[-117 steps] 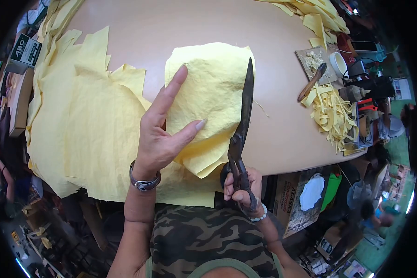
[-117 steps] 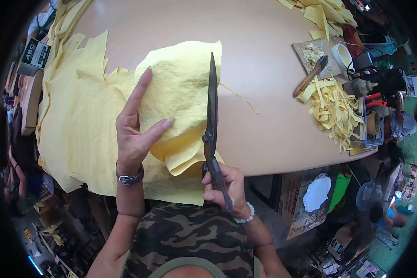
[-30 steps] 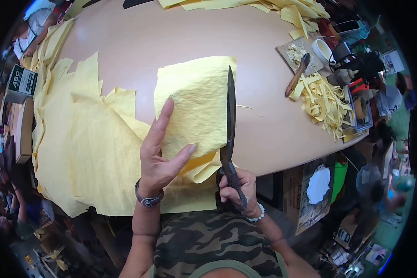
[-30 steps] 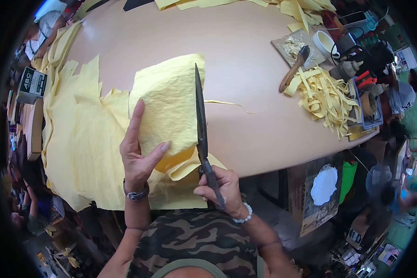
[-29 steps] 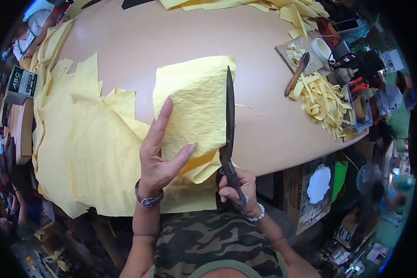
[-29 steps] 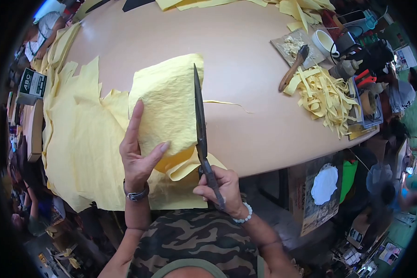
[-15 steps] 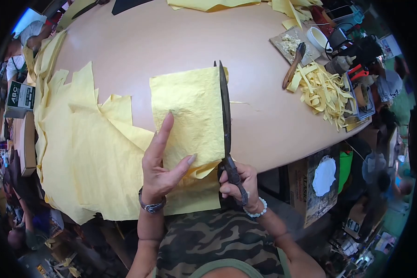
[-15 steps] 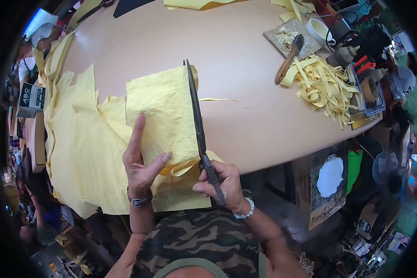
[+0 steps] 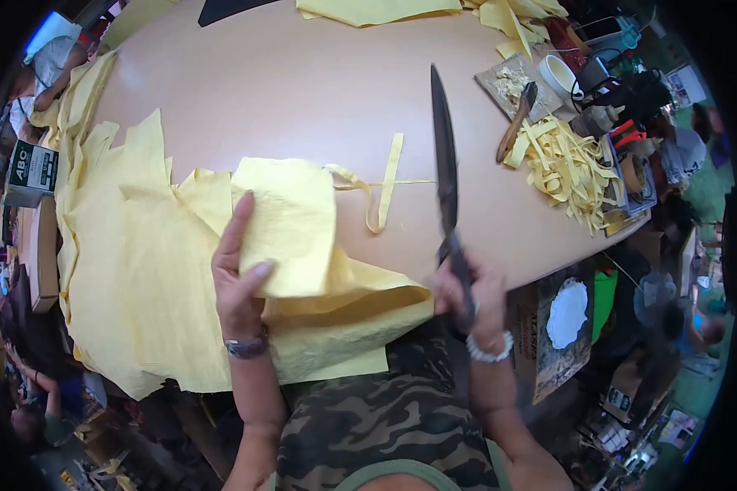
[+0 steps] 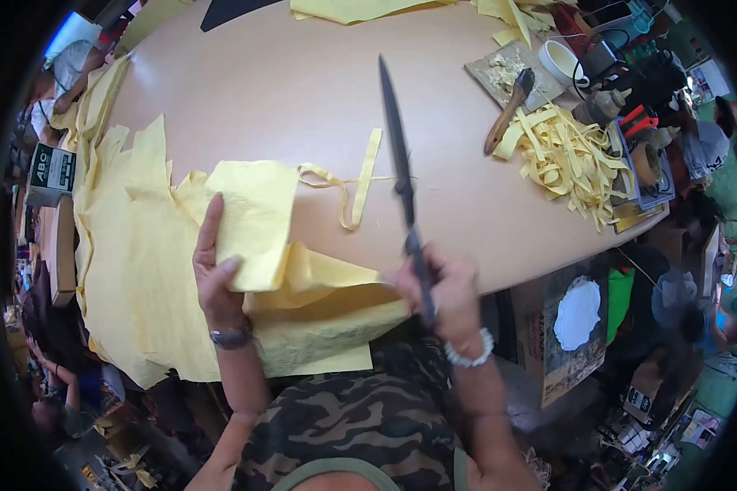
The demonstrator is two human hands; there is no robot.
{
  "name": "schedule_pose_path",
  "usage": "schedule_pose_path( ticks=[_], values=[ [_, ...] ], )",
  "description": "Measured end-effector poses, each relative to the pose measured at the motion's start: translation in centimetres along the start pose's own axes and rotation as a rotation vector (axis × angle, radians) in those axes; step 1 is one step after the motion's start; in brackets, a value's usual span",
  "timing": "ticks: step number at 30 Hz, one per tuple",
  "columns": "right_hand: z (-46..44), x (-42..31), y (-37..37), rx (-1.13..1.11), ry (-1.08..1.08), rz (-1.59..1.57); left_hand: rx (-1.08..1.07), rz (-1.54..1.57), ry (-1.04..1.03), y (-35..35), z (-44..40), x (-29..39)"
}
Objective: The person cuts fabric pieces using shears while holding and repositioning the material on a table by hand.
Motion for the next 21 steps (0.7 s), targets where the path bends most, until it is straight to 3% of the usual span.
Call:
schedule_pose_path(
  ticks=[2,3,4,6,8,9,12,16,18,21],
  values=[
    [-3.3,-1.5,2.2,0.096,0.021,0.314,0.044,0.404,0.042,2.1,-0.1,-0.8],
    [-5.0,-2.2,3.0,0.123,0.044,0.466,-0.04,0.638,-0.075,2.7,0.0,-1.1],
    [-6.9,-2.9,3.6,0.151,0.069,0.618,-0.257,0.832,-0.116,2.4,-0.3,-0.8],
    [-11.4,-2.9,4.5,0.126,0.213,0.926,-0.439,1.027,-0.134,3.1,-0.6,-0.9],
    [-14.7,-2.8,4.6,0.13,0.218,1.001,-0.56,1.174,-0.116,3.8,-0.6,-1.2],
    [-15.4,-3.0,4.2,0.131,0.224,1.035,-0.493,1.134,-0.132,3.8,-0.6,-1.2],
    [-14.9,-3.0,0.7,0.235,0.677,1.029,-0.241,0.994,-0.142,3.6,-0.2,-0.9],
    [-9.6,-0.1,-6.7,-0.063,0.812,1.11,-0.093,0.987,-0.102,4.0,-0.4,-1.0],
    [-6.6,0.5,-7.3,-0.068,0.933,1.276,-0.048,0.969,-0.099,4.0,-0.4,-1.1],
    [-6.3,1.9,-3.6,-0.195,0.766,1.057,0.053,0.997,-0.091,4.1,-0.5,-1.2]
  ],
)
Point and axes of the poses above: each hand's wrist, its own z-axis away from the middle knuckle, its own y-axis out of the back of the hand, x = y × z, the point moved 2 cm from there along -z, towards the middle knuckle, and after that the axes turned 4 degrees about y, right-handed, at the moved point
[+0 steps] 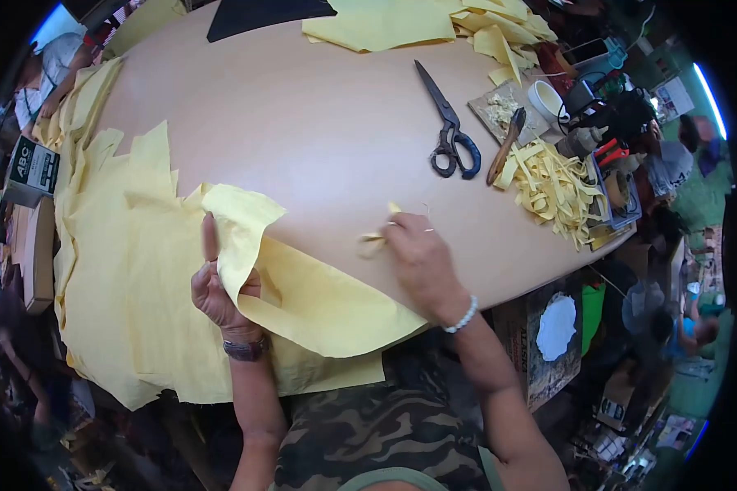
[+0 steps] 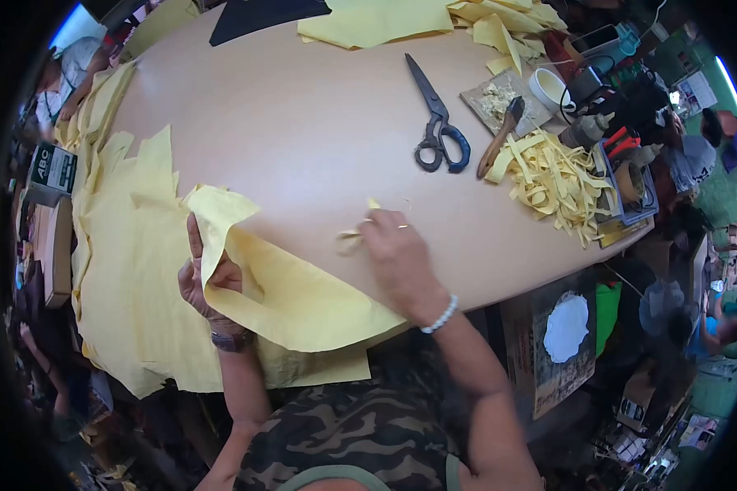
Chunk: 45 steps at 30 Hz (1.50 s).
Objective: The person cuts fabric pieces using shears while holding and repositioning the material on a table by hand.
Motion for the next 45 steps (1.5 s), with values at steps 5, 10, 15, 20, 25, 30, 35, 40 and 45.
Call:
schedule_pose_path(
  ticks=[5,10,15,20,25,30,35,40,45],
  values=[
    [2.8,8.9,6.5,0.272,-0.46,-0.43,-0.056,0.012,0.094,0.7,-0.1,-0.3],
    [2.1,17.8,16.3,0.529,-0.319,0.641,0.172,-0.302,0.004,-1.2,0.3,-1.0],
    [-3.9,9.2,13.5,0.549,-0.122,0.425,0.14,-1.017,0.061,-1.6,0.7,-2.9],
    [-8.5,1.2,2.4,-0.357,-0.204,-1.117,-0.288,-1.475,0.069,-5.3,1.2,-5.3],
    [-8.6,0.6,2.1,-0.379,-0.19,-1.27,0.046,-1.812,-0.152,-5.8,3.0,-3.0],
    [-8.1,7.2,3.3,0.067,-0.41,-0.811,0.543,-2.732,-0.465,-3.6,7.9,2.6],
    [-7.8,9.8,4.2,0.19,-0.395,-0.76,0.625,-2.482,-0.58,0.6,9.6,3.6],
    [-7.6,9.9,4.5,0.191,-0.38,-0.715,0.43,-2.557,-0.683,-1.5,7.8,5.1],
    [-6.4,9.2,5.6,0.235,-0.411,-0.951,-0.081,-2.993,-1.015,-5.7,1.7,12.7]
  ],
)
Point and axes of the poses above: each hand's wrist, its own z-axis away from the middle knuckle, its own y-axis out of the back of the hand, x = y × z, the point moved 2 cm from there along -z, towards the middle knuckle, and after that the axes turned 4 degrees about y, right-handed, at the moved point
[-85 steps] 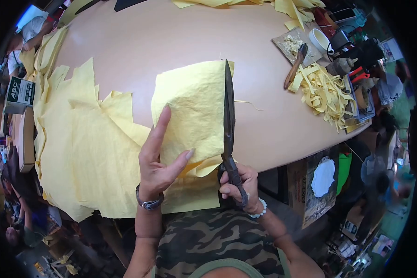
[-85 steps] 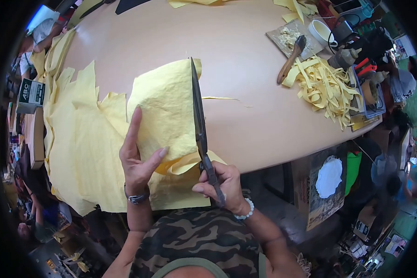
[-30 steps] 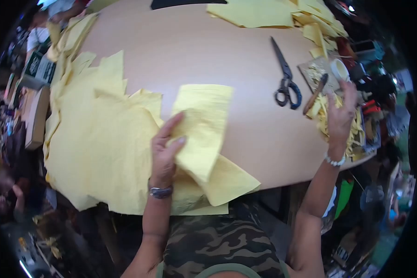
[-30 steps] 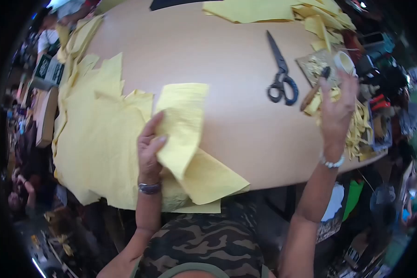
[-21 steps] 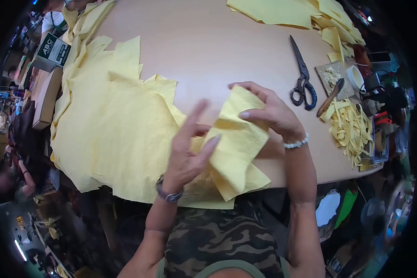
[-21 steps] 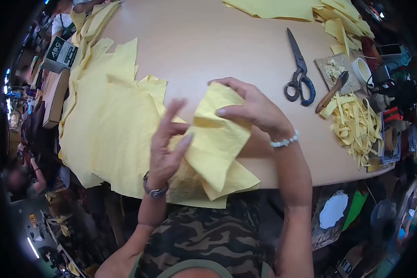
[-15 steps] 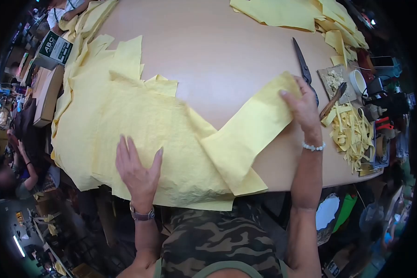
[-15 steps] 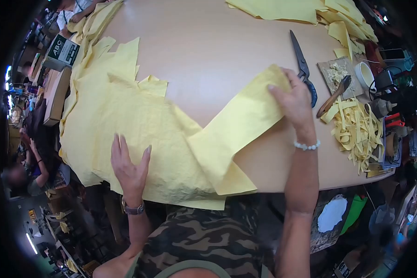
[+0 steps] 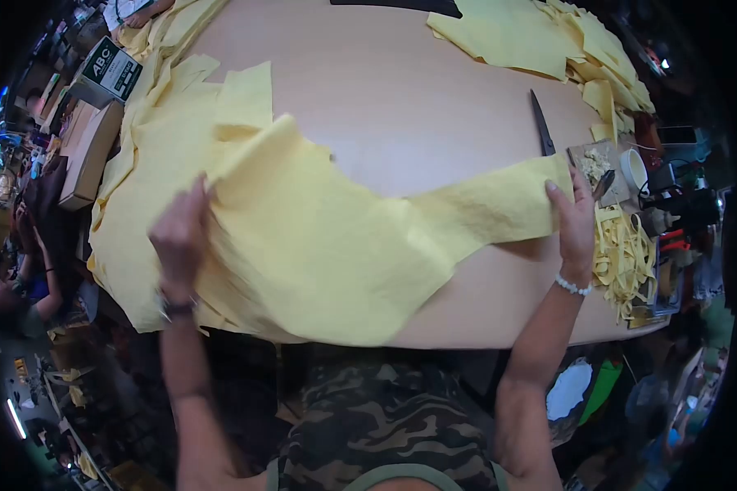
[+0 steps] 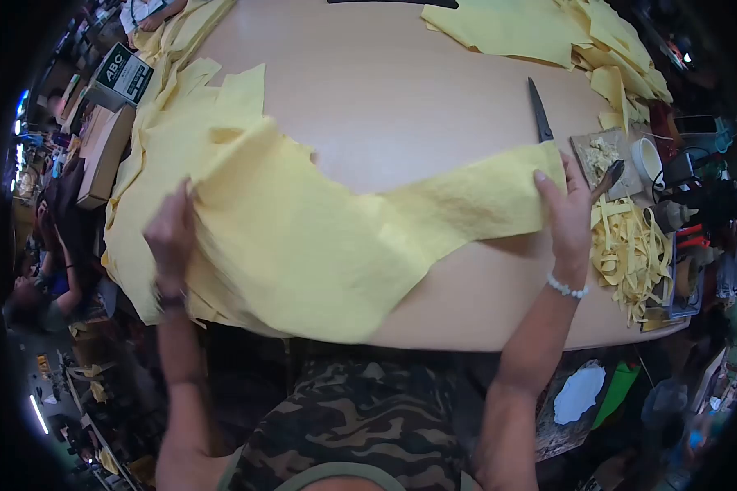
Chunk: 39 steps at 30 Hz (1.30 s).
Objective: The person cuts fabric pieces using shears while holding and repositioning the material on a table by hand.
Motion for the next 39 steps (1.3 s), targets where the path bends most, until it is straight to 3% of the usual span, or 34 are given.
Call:
schedule_pose_path(
  ticks=[2,4,6,8,9,11,13,15,17,18,22,25,28,31,32,36,39],
  values=[
    [1.2,0.7,-0.6,0.03,0.012,0.028,0.106,-0.169,-0.338,-1.4,-4.3,-3.9],
    [2.5,2.4,-2.3,0.044,0.027,0.085,0.066,-0.192,-0.55,-3.8,-8.4,-8.5],
    [3.8,2.1,-5.4,-0.034,0.252,0.336,-0.024,-0.329,-0.616,-6.7,-12.0,-12.6],
    [4.7,1.7,-7.9,-0.11,0.037,0.358,-0.201,-0.58,-0.498,-8.4,-15.3,-12.7],
    [4.8,1.5,-8.6,-0.144,-0.065,0.368,-0.082,-0.526,-0.433,-8.5,-15.5,-10.9],
    [4.9,0.6,-9.1,-0.137,-0.001,0.49,0.151,-0.415,-0.3,-8.8,-15.5,-5.1],
    [4.3,0.3,-8.2,0.002,0.094,0.592,-0.012,0.079,-0.194,-8.7,-12.3,2.2],
    [3.4,0.8,-5.5,0.275,0.206,0.672,-0.176,0.537,-0.376,-5.7,-8.6,11.2],
    [2.4,1.1,-2.8,0.39,0.369,0.858,-0.389,0.788,-0.546,-4.3,-5.4,16.1],
    [2.4,1.3,-1.9,0.446,0.446,0.951,-0.459,0.815,-0.594,-4.7,-4.0,17.9],
    [1.8,2.6,-1.3,0.281,0.389,1.166,-0.485,0.789,-0.477,-4.8,-2.3,19.6],
    [1.2,1.7,-1.5,0.302,0.212,1.26,-0.434,0.716,-0.404,-4.2,-0.9,20.8],
    [-0.7,1.6,-0.1,0.174,-0.079,1.272,-0.39,0.572,-0.444,-3.3,-0.3,21.8],
    [-2.4,2.7,3.7,0.06,-0.305,0.118,-0.388,0.528,-0.446,-3.1,-0.7,21.9],
    [-1.9,2.3,4.2,0.081,-0.269,0.277,-0.396,0.528,-0.446,-3.3,-0.7,21.9],
    [0.4,0.0,3.9,0.289,0.173,0.155,-0.397,0.569,-0.428,-3.6,-0.6,21.9],
    [2.5,-2.0,3.9,0.321,0.225,0.018,-0.442,0.717,-0.346,-3.4,-1.5,22.2]
  ],
)
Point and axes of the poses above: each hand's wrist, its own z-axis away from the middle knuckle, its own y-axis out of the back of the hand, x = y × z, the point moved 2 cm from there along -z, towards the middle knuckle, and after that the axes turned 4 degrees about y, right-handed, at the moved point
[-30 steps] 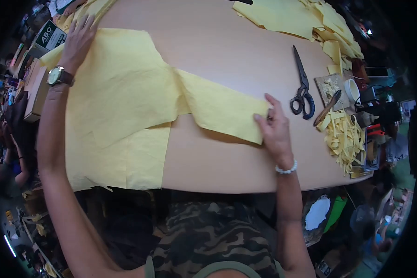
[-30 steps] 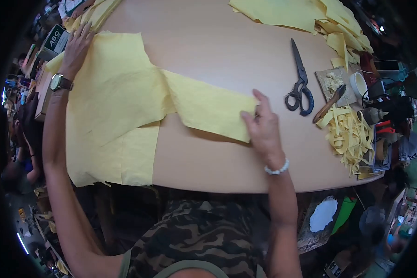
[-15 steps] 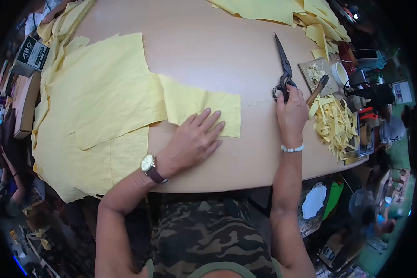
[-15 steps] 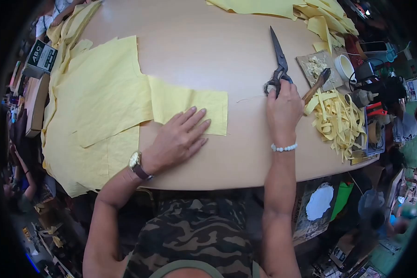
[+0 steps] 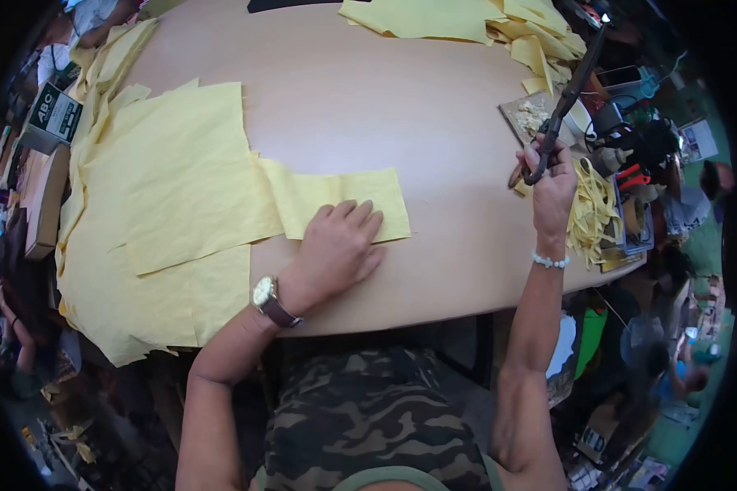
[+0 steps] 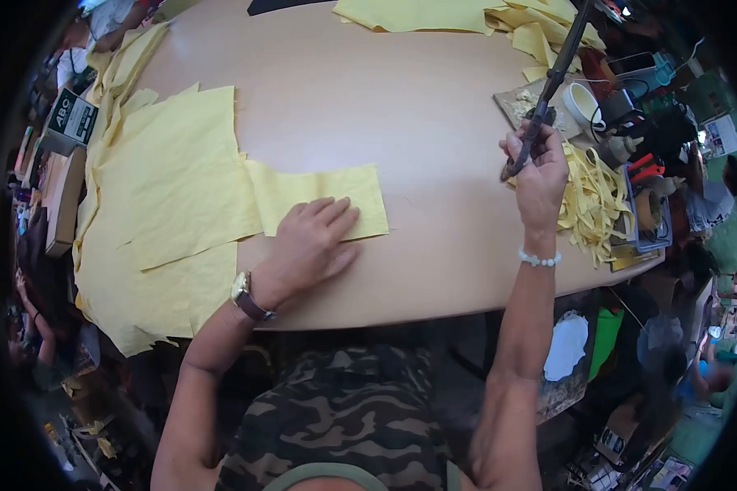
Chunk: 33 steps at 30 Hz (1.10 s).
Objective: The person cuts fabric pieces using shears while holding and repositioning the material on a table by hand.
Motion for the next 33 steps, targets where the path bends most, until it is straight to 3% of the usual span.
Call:
schedule_pose_path(
  ticks=[2,5,8,11,15,18,19,22,28,31,33],
  values=[
    [1.0,-0.8,0.3,-0.026,0.026,-0.065,-0.032,0.23,0.039,1.8,-1.4,0.3],
    [2.9,-1.3,0.4,0.033,0.097,-0.092,0.123,0.191,-0.127,1.5,-3.4,1.2],
    [5.3,-0.2,1.2,0.193,0.165,-0.028,0.091,0.228,-0.201,-0.4,-5.7,2.1],
    [8.0,1.0,2.8,0.379,0.111,-0.014,-0.104,0.297,-0.068,-2.5,-8.5,1.5],
    [11.1,2.9,5.1,0.507,-0.079,-0.112,-0.291,0.38,-0.115,-3.1,-10.9,0.6],
    [10.9,2.6,5.2,0.582,-0.071,-0.239,-0.404,0.836,0.047,-2.5,-13.3,-0.2],
    [10.7,2.6,5.0,0.597,-0.041,-0.166,-0.31,0.877,0.069,-2.2,-14.6,-0.3],
    [10.8,2.7,4.8,0.582,-0.089,-0.142,-0.222,0.752,0.099,-0.9,-17.7,1.4],
    [10.8,2.3,4.7,0.489,-0.109,-0.052,0.115,0.6,-0.14,-1.4,-15.9,0.8],
    [11.2,2.7,5.0,0.334,-0.178,-0.053,0.067,0.386,-0.143,-0.2,-10.5,-1.5],
    [12.1,1.8,4.4,0.183,-0.365,-0.159,0.046,0.258,-0.089,-1.1,-7.2,-2.6]
  ],
)
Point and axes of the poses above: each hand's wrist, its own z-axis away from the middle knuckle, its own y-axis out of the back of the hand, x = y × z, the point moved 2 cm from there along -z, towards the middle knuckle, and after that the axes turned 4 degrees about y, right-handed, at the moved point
